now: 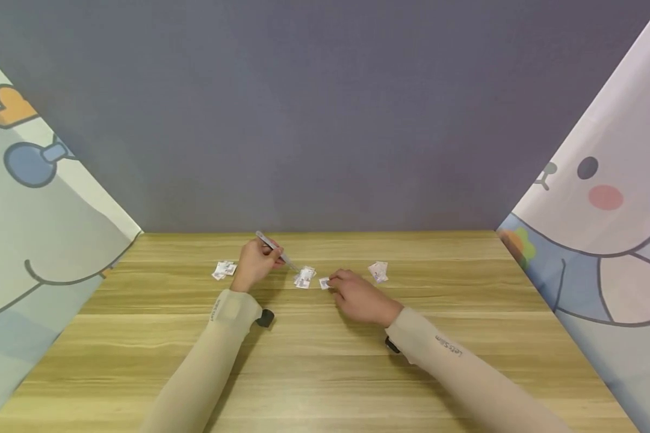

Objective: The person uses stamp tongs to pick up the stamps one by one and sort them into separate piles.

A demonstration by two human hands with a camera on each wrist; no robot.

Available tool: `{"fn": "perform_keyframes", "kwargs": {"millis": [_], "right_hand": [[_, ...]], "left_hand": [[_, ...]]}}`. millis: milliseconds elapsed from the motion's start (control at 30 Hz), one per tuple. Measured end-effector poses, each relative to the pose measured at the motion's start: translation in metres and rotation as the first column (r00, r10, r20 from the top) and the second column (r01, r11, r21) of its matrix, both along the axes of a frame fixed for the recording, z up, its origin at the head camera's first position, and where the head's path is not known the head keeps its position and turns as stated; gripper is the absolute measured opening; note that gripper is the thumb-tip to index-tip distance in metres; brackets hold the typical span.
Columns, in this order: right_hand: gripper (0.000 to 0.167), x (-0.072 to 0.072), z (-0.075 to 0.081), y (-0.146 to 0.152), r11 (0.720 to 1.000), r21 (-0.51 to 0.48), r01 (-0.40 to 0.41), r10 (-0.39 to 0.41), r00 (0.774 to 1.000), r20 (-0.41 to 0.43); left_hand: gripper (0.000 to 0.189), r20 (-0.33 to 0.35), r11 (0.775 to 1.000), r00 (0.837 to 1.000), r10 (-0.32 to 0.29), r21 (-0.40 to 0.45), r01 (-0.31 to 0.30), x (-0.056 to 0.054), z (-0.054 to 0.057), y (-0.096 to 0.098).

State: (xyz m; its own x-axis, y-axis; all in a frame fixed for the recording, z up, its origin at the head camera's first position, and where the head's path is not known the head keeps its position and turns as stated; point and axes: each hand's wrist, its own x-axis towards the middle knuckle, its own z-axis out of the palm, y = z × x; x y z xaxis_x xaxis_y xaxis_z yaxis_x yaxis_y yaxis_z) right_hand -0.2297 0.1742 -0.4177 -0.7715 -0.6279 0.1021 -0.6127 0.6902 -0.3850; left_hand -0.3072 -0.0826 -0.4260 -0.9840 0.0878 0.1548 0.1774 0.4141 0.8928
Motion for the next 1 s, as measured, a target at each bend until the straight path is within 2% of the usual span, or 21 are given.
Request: {"fn": "perform_keyframes", "kwargs": {"millis": [167, 467, 633, 1000], "right_hand": [[0.036, 0.001, -0.001, -0.018, 0.998, 0.054, -0.028, 0.026, 0.999, 0.026], [0.039, -0.004, 0.002, -0.048, 0.986, 0.145, -0.082, 0.065, 0.991, 0.116], [0.039, -0.006, 0.001, -0.049, 0.977, 0.191, -0.091, 0.058, 0.984, 0.17], [0.04, -0.01, -0.001, -0.047, 0.97, 0.214, -0.119, 0.084, 0.983, 0.163]], "left_hand": [[0.012, -0.003, 1.0, 1.0, 0.004, -0.003, -0.004, 0.0, 0.001, 0.001], [0.012, -0.018, 0.999, 1.0, 0.003, 0.044, -0.003, 0.0, 0.0, 0.005], [0.012, -0.01, 0.998, 1.0, -0.002, 0.058, 0.003, -0.001, 0.0, 0.007], [0.011, 0.017, 0.999, 1.0, 0.001, 0.051, -0.002, -0.004, -0.001, 0.012]]}}
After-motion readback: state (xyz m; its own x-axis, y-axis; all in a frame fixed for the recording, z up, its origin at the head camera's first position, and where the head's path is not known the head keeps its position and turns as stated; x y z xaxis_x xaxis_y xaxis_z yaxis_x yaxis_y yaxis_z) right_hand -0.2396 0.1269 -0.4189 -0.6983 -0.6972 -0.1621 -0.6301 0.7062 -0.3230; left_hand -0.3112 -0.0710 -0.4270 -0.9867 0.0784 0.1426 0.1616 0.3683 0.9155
